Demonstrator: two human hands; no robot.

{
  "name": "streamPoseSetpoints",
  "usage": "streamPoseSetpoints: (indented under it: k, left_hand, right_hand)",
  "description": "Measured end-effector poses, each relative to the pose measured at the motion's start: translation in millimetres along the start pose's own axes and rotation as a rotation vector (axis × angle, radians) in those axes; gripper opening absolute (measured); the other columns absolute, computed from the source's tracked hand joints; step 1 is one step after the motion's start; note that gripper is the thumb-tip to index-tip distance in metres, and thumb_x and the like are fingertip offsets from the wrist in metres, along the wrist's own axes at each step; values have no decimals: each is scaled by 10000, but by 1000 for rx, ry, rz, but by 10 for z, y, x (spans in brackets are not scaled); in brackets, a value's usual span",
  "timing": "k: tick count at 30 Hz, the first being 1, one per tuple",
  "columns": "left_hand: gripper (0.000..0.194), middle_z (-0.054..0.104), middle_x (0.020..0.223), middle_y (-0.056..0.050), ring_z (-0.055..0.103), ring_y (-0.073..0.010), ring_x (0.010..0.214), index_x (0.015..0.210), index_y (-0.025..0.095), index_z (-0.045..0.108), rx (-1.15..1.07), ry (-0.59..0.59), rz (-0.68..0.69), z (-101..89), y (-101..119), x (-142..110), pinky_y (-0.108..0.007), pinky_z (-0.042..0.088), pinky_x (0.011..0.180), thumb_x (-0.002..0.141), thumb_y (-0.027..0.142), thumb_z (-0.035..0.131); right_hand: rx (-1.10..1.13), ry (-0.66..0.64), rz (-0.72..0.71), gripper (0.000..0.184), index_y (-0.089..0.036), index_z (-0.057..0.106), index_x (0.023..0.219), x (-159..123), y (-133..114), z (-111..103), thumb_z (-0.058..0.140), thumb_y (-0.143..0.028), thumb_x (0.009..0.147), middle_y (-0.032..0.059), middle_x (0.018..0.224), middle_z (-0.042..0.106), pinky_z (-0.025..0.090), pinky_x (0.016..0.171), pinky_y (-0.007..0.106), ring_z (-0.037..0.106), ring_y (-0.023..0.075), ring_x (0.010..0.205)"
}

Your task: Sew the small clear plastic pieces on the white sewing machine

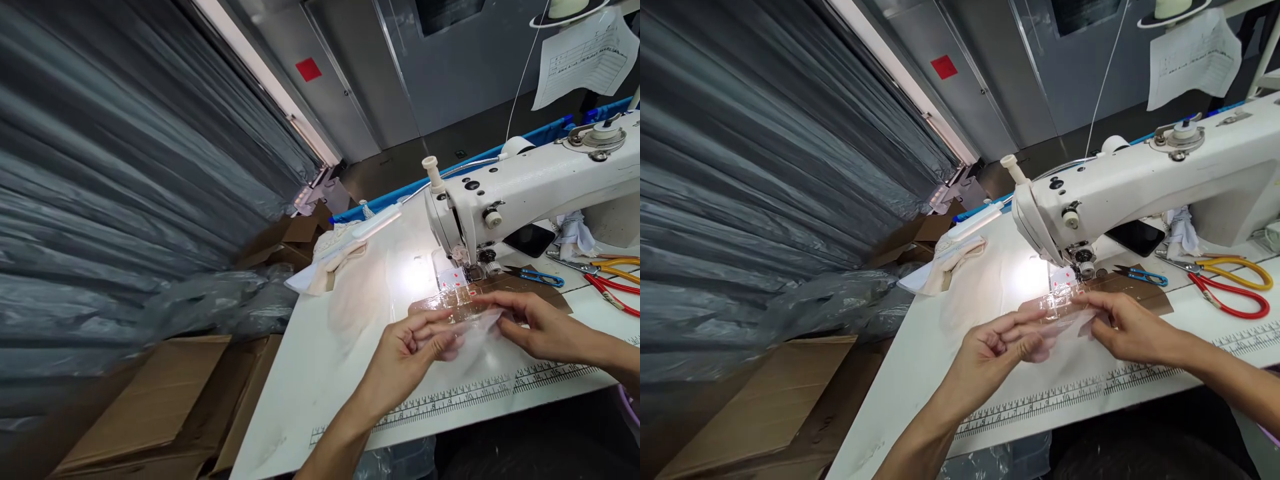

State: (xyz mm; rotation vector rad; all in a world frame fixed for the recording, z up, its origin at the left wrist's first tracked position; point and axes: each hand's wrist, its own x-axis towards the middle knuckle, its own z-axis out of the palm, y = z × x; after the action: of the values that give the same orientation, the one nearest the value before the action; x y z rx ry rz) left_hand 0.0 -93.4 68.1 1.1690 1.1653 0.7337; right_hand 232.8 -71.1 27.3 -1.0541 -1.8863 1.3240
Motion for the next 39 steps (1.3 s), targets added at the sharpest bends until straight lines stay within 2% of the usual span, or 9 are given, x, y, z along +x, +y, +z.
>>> streamPoseSetpoints:
  k: [9, 16, 19, 22, 26, 28, 31, 34, 39]
  left_hand:
    - [528, 764, 832, -91, 752, -209, 768, 1019, 120, 679, -95, 14, 36, 76, 90, 22, -275, 635, 689, 686, 493, 850]
    - [557, 743, 824, -64, 730, -183, 744, 996, 125, 659, -136, 179, 70, 34, -38, 78, -256, 623, 658, 643, 504, 866]
    - [490, 721, 837, -54, 713, -172, 737, 1045, 127, 638, 33, 222, 113, -22, -253, 152, -265, 617, 630, 732, 470, 793]
    - [362, 674, 759, -14, 650, -133, 617, 1124, 152, 631, 411, 134, 260, -49, -437, 228, -250, 572, 552, 832, 357, 688]
    - [210, 673, 883, -53, 640, -158, 723, 1099, 183, 658, 985, 139, 677, -106, -456, 358, -284, 557, 590, 921, 245, 566]
    - [191, 685, 955, -88, 656, -180, 808, 1027, 159, 674, 1114, 150, 911, -152, -403, 446, -311, 569, 638, 960, 190, 498]
    - [224, 723, 973, -84, 683, -173, 858, 984, 144, 680, 1114, 8, 1129, -189, -366, 581, -315, 577, 698, 981, 126, 457]
    - [193, 743, 983, -58, 694, -150, 863, 991, 154, 685, 1046, -118, 1186, -161, -423, 681, -301, 572, 733, 986, 151, 491]
    - [186, 737, 968, -53, 667, -166, 831, 953, 152, 690, 1049, -153, 1195, -73, -539, 695, -332, 535, 747, 978, 236, 526]
  right_hand:
    - [171, -198, -9, 594, -183, 600, 1305, 135, -130, 43, 733, -415, 775, 92, 1135, 671, 503, 851, 360, 600, 213, 1012]
    - [344, -487, 112, 265, -148, 705, 790, 119, -68, 19, 730, -410, 772, -53, 620, 525, 335, 504, 209, 405, 65, 541]
    - [423, -335, 159, 329, -164, 658, 735, 140, 16, -116, 754, -478, 721, -22, 700, 595, 385, 543, 220, 486, 83, 594]
    - [428, -94, 327, 333, -193, 623, 811, 236, 98, -230, 728, -494, 711, -1, 721, 635, 436, 560, 254, 544, 117, 596]
    - [-94, 107, 344, 165, -213, 581, 732, 384, 142, -318, 672, -348, 763, -25, 607, 565, 361, 487, 250, 480, 121, 533]
    - [-279, 123, 255, 136, -214, 578, 701, 425, 118, -337, 639, -306, 781, -16, 628, 568, 364, 512, 258, 503, 138, 584]
    - [-366, 80, 230, 115, -214, 605, 718, 444, 57, -333, 591, -288, 805, -4, 656, 582, 384, 549, 272, 545, 167, 653]
    - [-359, 67, 286, 128, -213, 663, 812, 432, 26, -313, 598, -323, 804, 12, 697, 612, 414, 574, 287, 579, 192, 701]
    - [-95, -33, 314, 180, -208, 692, 797, 400, 62, -378, 560, -331, 792, 18, 729, 638, 462, 623, 294, 576, 168, 661]
